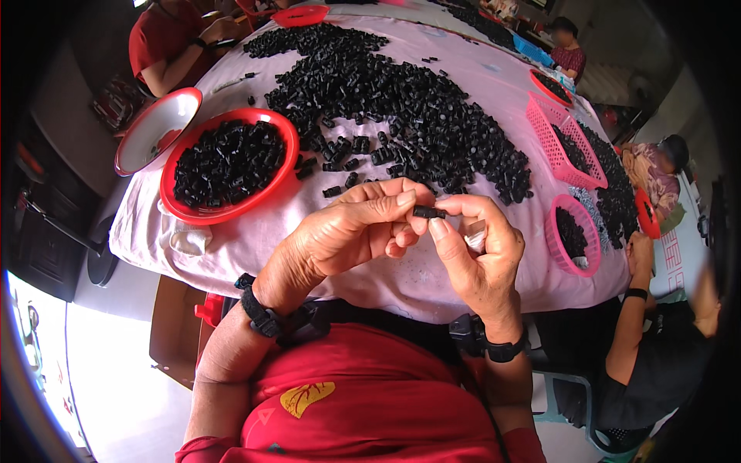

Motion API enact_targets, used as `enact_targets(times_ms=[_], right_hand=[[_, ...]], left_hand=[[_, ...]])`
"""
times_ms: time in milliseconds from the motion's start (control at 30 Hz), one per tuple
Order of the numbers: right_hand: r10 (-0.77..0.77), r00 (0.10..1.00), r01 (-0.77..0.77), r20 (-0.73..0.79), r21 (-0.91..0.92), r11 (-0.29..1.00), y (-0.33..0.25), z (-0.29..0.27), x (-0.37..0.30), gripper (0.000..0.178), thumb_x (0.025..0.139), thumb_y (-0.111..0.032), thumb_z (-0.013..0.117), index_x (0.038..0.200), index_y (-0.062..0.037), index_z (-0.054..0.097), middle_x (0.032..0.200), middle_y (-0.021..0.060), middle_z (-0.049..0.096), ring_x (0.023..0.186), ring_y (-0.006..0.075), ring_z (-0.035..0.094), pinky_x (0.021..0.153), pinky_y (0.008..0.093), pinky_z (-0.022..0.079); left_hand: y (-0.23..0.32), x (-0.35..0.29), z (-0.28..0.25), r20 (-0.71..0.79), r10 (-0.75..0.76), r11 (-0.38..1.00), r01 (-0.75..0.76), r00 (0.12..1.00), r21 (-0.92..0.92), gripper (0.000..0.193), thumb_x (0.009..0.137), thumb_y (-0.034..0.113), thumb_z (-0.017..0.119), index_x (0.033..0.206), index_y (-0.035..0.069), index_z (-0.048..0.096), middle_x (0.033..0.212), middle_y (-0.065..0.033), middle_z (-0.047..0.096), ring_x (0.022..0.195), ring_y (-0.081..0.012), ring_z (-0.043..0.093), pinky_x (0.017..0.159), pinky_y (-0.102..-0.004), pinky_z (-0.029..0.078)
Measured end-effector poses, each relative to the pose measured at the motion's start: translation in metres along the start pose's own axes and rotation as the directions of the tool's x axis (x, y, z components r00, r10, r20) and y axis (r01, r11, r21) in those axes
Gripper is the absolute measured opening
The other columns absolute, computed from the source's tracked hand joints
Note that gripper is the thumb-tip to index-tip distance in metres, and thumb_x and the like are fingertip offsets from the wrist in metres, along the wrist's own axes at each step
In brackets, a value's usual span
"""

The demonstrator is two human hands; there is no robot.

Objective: Inserting small white inserts into black plastic components at a manual assembly table.

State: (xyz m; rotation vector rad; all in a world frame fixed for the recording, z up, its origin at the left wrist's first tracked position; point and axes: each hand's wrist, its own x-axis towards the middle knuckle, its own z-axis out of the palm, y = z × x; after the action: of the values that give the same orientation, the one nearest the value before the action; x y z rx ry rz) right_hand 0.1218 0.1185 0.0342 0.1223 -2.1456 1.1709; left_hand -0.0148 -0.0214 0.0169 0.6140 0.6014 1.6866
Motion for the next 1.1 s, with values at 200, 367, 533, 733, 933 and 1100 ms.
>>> enact_targets(times_ms=[200,367,533,733,933,1100], right_hand=[[-0.081,0.995,0.076,-0.062,-0.072,0.994,0.0,0.005,-0.003,0.021,0.083,-0.006,0.069,0.101,-0.0005,0.059,0.083,0.0081,0.068,0.068,0.0099,0.067,0.056,0.0225,0.052],[-0.19,0.981,0.182,-0.036,-0.167,0.969,-0.002,0.009,-0.001,0.023,0.08,-0.008,0.072,0.097,-0.0013,0.058,0.08,0.0105,0.068,0.065,0.0152,0.068,0.055,0.0247,0.054],[-0.087,0.996,0.08,-0.026,-0.211,0.974,-0.001,0.007,-0.004,0.023,0.079,-0.012,0.075,0.086,-0.0031,0.056,0.074,0.0087,0.067,0.061,0.0148,0.067,0.05,0.0263,0.051],[0.057,0.998,-0.041,0.036,-0.342,0.939,-0.007,0.004,0.001,0.036,0.076,-0.032,0.079,0.081,-0.0046,0.056,0.064,0.0063,0.063,0.049,0.0113,0.057,0.044,0.0265,0.044],[0.041,0.999,-0.041,-0.006,-0.301,0.953,0.001,0.007,0.001,0.046,0.074,-0.045,0.077,0.08,-0.0037,0.057,0.059,0.0054,0.06,0.045,0.0125,0.054,0.042,0.0275,0.042],[0.029,0.999,-0.037,-0.032,-0.312,0.949,0.001,0.007,0.001,0.047,0.073,-0.047,0.077,0.081,-0.004,0.058,0.058,0.0053,0.059,0.045,0.0129,0.055,0.042,0.0281,0.043]], left_hand=[[-0.002,0.001,0.0,-0.029,0.117,0.976,-0.109,0.993,0.189,0.031,0.09,0.021,0.063,0.115,0.002,0.058,0.093,-0.0044,0.063,0.073,-0.0089,0.058,0.066,-0.0221,0.045],[-0.005,0.003,0.001,-0.07,0.145,0.966,-0.127,0.987,0.224,0.03,0.091,0.023,0.062,0.112,0.002,0.061,0.093,-0.0019,0.064,0.074,-0.0078,0.059,0.066,-0.0218,0.046],[-0.002,0.002,0.002,-0.05,0.111,0.973,-0.099,0.993,0.209,0.03,0.091,0.023,0.062,0.112,0.002,0.061,0.092,-0.0011,0.064,0.075,-0.0072,0.059,0.068,-0.0222,0.048],[-0.003,0.002,0.002,-0.031,0.113,0.964,-0.102,0.993,0.246,0.031,0.091,0.024,0.062,0.113,0.002,0.061,0.096,-0.0018,0.064,0.078,-0.0075,0.058,0.069,-0.0227,0.047],[-0.004,0.002,0.007,0.012,0.127,0.953,-0.125,0.992,0.275,0.034,0.092,0.023,0.06,0.117,0.0,0.059,0.101,-0.0043,0.064,0.079,-0.0081,0.057,0.07,-0.0232,0.047],[-0.001,0.0,0.009,0.02,0.103,0.965,-0.105,0.995,0.242,0.034,0.093,0.021,0.058,0.12,-0.001,0.058,0.1,-0.0042,0.064,0.078,-0.0077,0.055,0.067,-0.0219,0.045]])
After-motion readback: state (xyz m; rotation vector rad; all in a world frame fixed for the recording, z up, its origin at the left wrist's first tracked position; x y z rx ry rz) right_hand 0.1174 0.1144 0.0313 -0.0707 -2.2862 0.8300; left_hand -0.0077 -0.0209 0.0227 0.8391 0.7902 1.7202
